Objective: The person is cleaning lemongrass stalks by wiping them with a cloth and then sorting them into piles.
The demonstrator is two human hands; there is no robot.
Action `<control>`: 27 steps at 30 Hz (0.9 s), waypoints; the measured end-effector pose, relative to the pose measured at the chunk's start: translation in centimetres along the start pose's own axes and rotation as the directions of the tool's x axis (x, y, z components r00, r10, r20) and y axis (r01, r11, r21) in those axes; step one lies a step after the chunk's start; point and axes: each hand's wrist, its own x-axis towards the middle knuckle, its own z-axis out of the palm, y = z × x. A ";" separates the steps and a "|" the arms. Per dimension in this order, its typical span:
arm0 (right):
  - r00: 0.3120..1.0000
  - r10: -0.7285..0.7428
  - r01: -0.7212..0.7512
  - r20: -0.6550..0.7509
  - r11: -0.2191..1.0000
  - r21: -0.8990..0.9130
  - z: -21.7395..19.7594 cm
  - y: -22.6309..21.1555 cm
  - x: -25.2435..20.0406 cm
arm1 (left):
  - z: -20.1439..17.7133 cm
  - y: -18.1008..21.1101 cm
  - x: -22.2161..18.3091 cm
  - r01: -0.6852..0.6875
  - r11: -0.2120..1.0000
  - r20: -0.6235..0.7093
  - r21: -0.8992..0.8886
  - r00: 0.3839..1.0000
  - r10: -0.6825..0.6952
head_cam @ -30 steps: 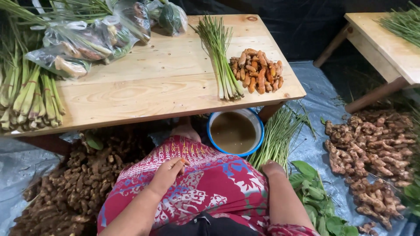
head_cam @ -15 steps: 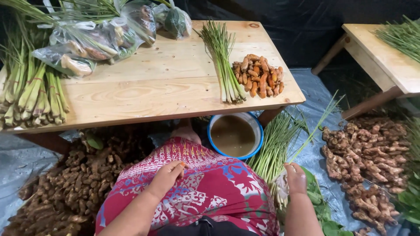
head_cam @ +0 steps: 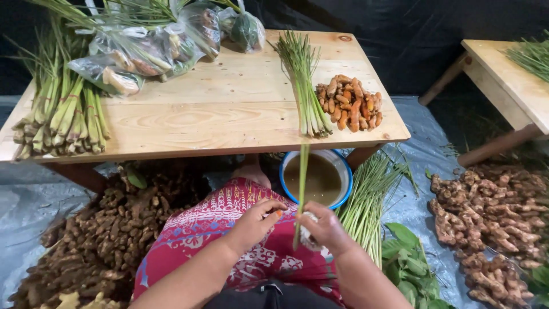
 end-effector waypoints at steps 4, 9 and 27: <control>0.996 -0.053 0.069 0.069 0.960 -0.271 4.7 0.7 0.1 | 0.0 -0.6 -0.2 -0.002 0.971 -0.033 -0.237 0.999 -0.006; 0.939 -0.277 0.337 0.203 0.860 -0.383 5.9 0.8 0.5 | -1.1 -1.6 -1.0 -0.006 0.987 -0.131 -0.163 0.991 -0.016; 0.953 -0.236 0.063 0.191 0.770 0.635 10.3 0.3 2.0 | -1.2 -2.5 -2.5 0.075 0.752 -0.193 -0.655 0.945 -0.263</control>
